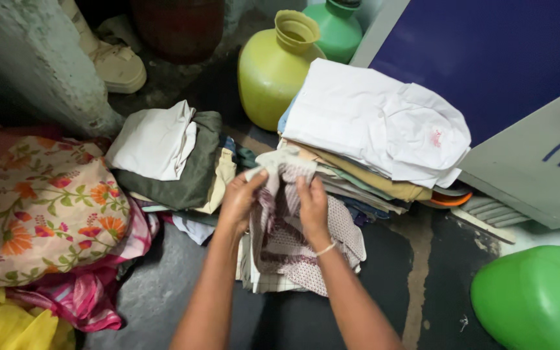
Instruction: The person folds a yellow patterned sari, a floral patterned cloth, a white cloth, and a pair of trousers by hand on the floor and places them onto stacks of laundry.
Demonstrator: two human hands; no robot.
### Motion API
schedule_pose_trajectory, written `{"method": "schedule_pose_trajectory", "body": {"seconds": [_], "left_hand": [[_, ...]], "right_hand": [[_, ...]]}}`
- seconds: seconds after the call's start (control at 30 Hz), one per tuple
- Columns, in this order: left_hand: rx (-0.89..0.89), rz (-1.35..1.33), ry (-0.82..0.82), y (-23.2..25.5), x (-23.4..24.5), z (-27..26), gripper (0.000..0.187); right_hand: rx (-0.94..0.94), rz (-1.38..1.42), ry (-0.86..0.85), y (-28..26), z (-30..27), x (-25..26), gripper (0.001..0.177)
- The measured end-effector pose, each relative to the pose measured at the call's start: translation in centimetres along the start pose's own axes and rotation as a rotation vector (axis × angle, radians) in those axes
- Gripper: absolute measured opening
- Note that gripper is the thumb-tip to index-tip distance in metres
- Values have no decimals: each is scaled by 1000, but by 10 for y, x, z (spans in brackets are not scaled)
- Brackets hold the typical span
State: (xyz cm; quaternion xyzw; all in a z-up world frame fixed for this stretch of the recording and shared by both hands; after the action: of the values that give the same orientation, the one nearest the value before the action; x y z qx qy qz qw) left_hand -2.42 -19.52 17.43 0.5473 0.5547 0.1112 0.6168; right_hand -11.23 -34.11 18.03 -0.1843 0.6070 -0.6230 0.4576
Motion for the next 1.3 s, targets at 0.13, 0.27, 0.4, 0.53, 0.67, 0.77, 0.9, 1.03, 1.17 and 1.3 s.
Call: {"method": "schedule_pose_trajectory", "body": {"seconds": [0.13,0.27,0.4,0.53,0.67,0.77,0.9,1.03,1.17,1.3], "left_hand": [[107,149,-67,-16,-15,-16,23],[124,169,-86,-25,-22,-27,23],[137,119,-100,-25,-27,-35,25],[118,182,-92,-26,-23,-34,23],[104,271,-116,-24,-12,-23,21],[-65,360,95,12,27,-12,20],[-308,398,143,54,67,-12,20],[-423,901,364,43,65,-22,24],[-569,1542,460,64,25,-43,64],[-582,1328,-332,60,-57,-67,104]], "right_hand": [[37,104,31,-6,-36,4,30],[-19,278,131,-7,-57,10,31],[-28,207,47,-9,-65,4,32],[-46,146,70,0,-62,5,32],[-229,-121,244,4,-47,53,27],[-147,-191,416,-30,-30,124,22],[45,-204,490,-79,-16,183,17],[200,-120,371,-93,-25,172,9],[125,-363,272,-93,-31,122,15],[45,-307,-61,-85,-47,55,33]]}}
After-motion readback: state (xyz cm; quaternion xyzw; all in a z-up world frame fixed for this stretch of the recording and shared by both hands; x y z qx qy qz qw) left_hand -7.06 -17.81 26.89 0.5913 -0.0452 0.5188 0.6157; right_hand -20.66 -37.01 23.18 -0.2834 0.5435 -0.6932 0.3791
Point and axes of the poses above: each hand's wrist, its own z-axis towards the middle knuckle, its own x-axis out of the back of the hand, y = z × x, the point moved 3 cm from there along z, towards the middle knuckle, and after that the axes turned 12 degrees about z, right-handed, at the moved point
